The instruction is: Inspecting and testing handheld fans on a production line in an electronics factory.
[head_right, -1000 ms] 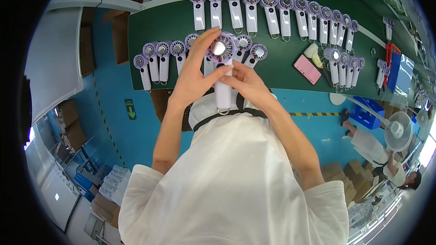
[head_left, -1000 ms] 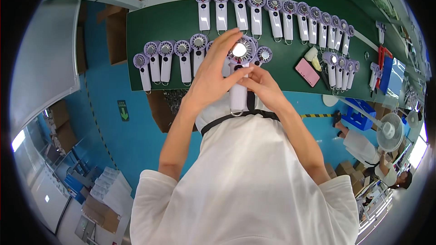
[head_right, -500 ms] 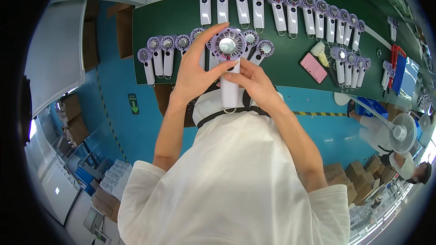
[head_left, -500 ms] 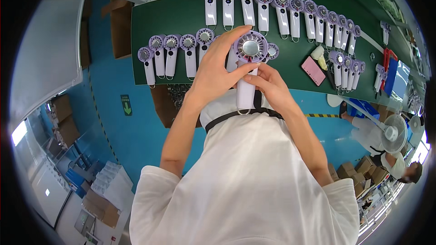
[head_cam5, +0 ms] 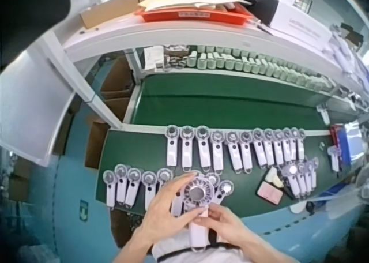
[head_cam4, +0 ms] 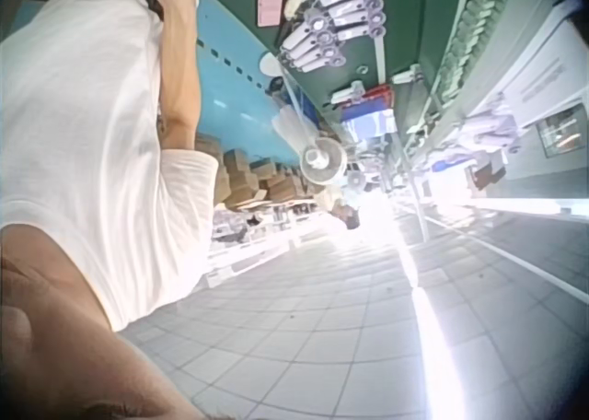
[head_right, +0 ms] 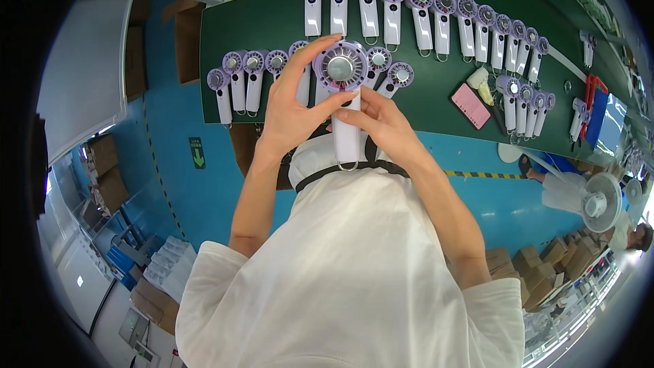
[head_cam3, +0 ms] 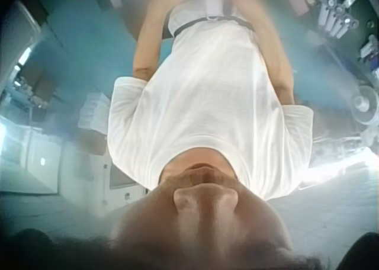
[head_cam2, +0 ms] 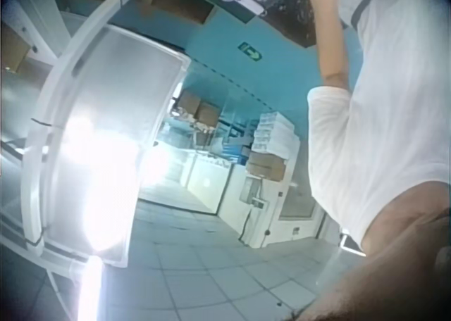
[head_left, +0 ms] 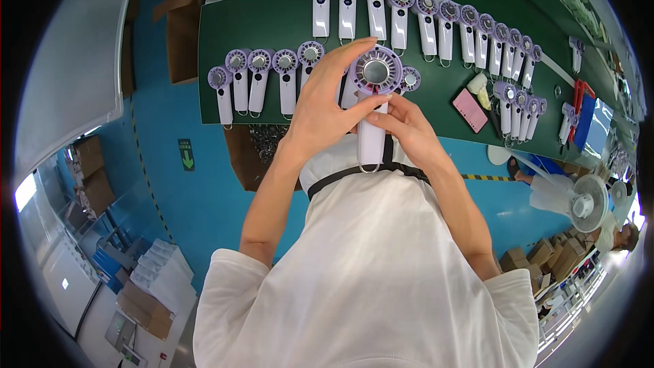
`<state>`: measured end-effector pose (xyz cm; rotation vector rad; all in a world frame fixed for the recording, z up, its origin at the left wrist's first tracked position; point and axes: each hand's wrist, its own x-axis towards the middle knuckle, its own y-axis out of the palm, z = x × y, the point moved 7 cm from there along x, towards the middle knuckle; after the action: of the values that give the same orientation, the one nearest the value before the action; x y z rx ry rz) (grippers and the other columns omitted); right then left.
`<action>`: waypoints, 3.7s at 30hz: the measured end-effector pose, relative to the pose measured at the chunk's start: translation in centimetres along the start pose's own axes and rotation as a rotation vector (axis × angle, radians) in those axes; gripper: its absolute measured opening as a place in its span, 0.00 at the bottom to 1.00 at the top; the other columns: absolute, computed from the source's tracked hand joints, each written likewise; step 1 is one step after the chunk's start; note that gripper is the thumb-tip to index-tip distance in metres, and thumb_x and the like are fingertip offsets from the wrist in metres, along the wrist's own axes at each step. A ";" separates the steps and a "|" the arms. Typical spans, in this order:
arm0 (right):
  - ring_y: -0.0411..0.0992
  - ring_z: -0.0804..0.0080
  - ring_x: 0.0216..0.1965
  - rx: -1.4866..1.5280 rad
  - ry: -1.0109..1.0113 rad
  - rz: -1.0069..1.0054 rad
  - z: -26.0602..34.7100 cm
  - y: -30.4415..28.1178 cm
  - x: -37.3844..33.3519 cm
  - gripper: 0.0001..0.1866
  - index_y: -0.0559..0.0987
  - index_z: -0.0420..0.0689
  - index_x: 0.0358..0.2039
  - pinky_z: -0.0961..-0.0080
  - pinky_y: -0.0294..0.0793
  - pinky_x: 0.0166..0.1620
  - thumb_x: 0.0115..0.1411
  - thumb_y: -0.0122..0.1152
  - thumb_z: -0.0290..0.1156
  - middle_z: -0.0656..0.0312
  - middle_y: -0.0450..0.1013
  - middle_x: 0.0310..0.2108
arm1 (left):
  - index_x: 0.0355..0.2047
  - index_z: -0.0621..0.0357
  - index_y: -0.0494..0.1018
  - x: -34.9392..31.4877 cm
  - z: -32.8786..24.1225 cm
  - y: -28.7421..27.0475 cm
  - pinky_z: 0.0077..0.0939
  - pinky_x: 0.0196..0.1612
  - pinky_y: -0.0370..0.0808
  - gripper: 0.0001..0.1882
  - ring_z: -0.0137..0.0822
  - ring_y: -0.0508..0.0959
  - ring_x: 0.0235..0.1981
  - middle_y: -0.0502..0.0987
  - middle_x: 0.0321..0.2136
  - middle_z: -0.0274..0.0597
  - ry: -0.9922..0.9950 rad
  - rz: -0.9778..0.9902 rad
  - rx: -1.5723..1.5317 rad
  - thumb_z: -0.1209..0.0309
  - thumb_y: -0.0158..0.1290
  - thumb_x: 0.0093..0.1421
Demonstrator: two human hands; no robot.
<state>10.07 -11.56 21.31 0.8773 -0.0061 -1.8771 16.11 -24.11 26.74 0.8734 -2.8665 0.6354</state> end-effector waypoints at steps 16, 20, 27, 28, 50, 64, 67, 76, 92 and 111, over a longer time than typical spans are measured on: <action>0.77 0.69 0.40 0.045 0.073 0.045 -0.5 0.8 0.6 0.22 0.69 0.38 0.54 0.71 0.74 0.48 0.61 0.58 0.32 0.55 0.77 0.43 | 0.56 0.57 0.68 -0.2 1.1 -0.4 0.35 0.60 0.64 0.26 0.43 0.69 0.57 0.70 0.55 0.44 -0.059 0.039 -0.152 0.70 0.58 0.57; 0.77 0.69 0.40 0.046 0.073 0.054 -0.4 0.9 0.6 0.22 0.69 0.38 0.54 0.71 0.73 0.49 0.61 0.58 0.32 0.55 0.77 0.43 | 0.56 0.57 0.68 -0.2 1.2 -0.4 0.35 0.60 0.64 0.25 0.43 0.69 0.57 0.71 0.55 0.43 -0.079 0.038 -0.148 0.69 0.58 0.57; 0.77 0.69 0.40 0.039 0.063 0.071 -0.4 1.0 0.7 0.22 0.69 0.39 0.54 0.71 0.73 0.49 0.61 0.58 0.33 0.56 0.77 0.44 | 0.55 0.57 0.68 -0.1 1.3 -0.5 0.34 0.60 0.64 0.25 0.43 0.70 0.56 0.71 0.55 0.43 -0.077 0.029 -0.156 0.70 0.57 0.57; 0.78 0.67 0.40 0.032 0.056 0.062 -0.3 1.0 0.7 0.20 0.70 0.38 0.52 0.70 0.74 0.48 0.61 0.57 0.32 0.57 0.76 0.42 | 0.55 0.57 0.68 -0.1 1.3 -0.5 0.34 0.60 0.64 0.25 0.43 0.70 0.56 0.71 0.55 0.43 -0.076 0.029 -0.157 0.70 0.57 0.57; 0.76 0.71 0.42 0.039 0.091 0.027 -0.7 0.2 0.7 0.22 0.71 0.41 0.54 0.72 0.72 0.49 0.60 0.60 0.32 0.58 0.77 0.44 | 0.55 0.58 0.68 0.0 1.3 -0.3 0.34 0.59 0.64 0.24 0.43 0.70 0.56 0.72 0.54 0.43 -0.098 0.018 -0.187 0.72 0.57 0.57; 0.74 0.75 0.40 0.085 0.070 0.095 -0.4 0.6 1.0 0.23 0.70 0.41 0.55 0.75 0.71 0.47 0.61 0.58 0.33 0.59 0.77 0.43 | 0.55 0.62 0.67 0.0 0.9 -0.4 0.22 0.40 0.77 0.22 0.35 0.72 0.53 0.69 0.57 0.46 -0.143 0.015 -0.188 0.76 0.54 0.60; 0.74 0.75 0.40 0.088 0.075 0.092 -0.3 0.5 1.0 0.23 0.69 0.41 0.55 0.75 0.71 0.47 0.61 0.58 0.33 0.59 0.77 0.43 | 0.55 0.62 0.66 0.1 0.9 -0.2 0.23 0.43 0.76 0.22 0.36 0.72 0.54 0.69 0.57 0.46 -0.167 0.024 -0.193 0.75 0.53 0.60; 0.74 0.74 0.43 0.033 0.068 0.150 0.0 1.4 0.7 0.22 0.70 0.40 0.54 0.74 0.70 0.51 0.60 0.59 0.33 0.57 0.78 0.43 | 0.55 0.68 0.64 0.3 7.7 2.0 0.35 0.60 0.66 0.27 0.43 0.70 0.57 0.69 0.56 0.54 -0.535 -0.160 -0.970 0.54 0.34 0.71; 0.73 0.76 0.46 -0.025 0.112 0.206 -0.6 2.5 0.3 0.21 0.71 0.41 0.52 0.74 0.67 0.54 0.60 0.60 0.34 0.59 0.77 0.45 | 0.33 0.64 0.75 -0.4 7.4 5.0 0.32 0.42 0.74 0.18 0.41 0.75 0.36 0.75 0.31 0.48 -0.689 0.004 -1.564 0.60 0.45 0.66; 0.74 0.75 0.42 -0.088 0.032 0.073 -0.1 2.3 0.4 0.21 0.71 0.39 0.51 0.75 0.71 0.49 0.60 0.61 0.34 0.58 0.78 0.42 | 0.43 0.64 0.73 -0.8 7.0 -0.5 0.25 0.49 0.72 0.15 0.36 0.77 0.42 0.77 0.38 0.44 -0.426 -0.403 -0.618 0.64 0.43 0.69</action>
<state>11.87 -12.95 21.91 0.8353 0.0626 -1.7818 17.36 -26.97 20.36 1.5169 -2.7772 -0.5066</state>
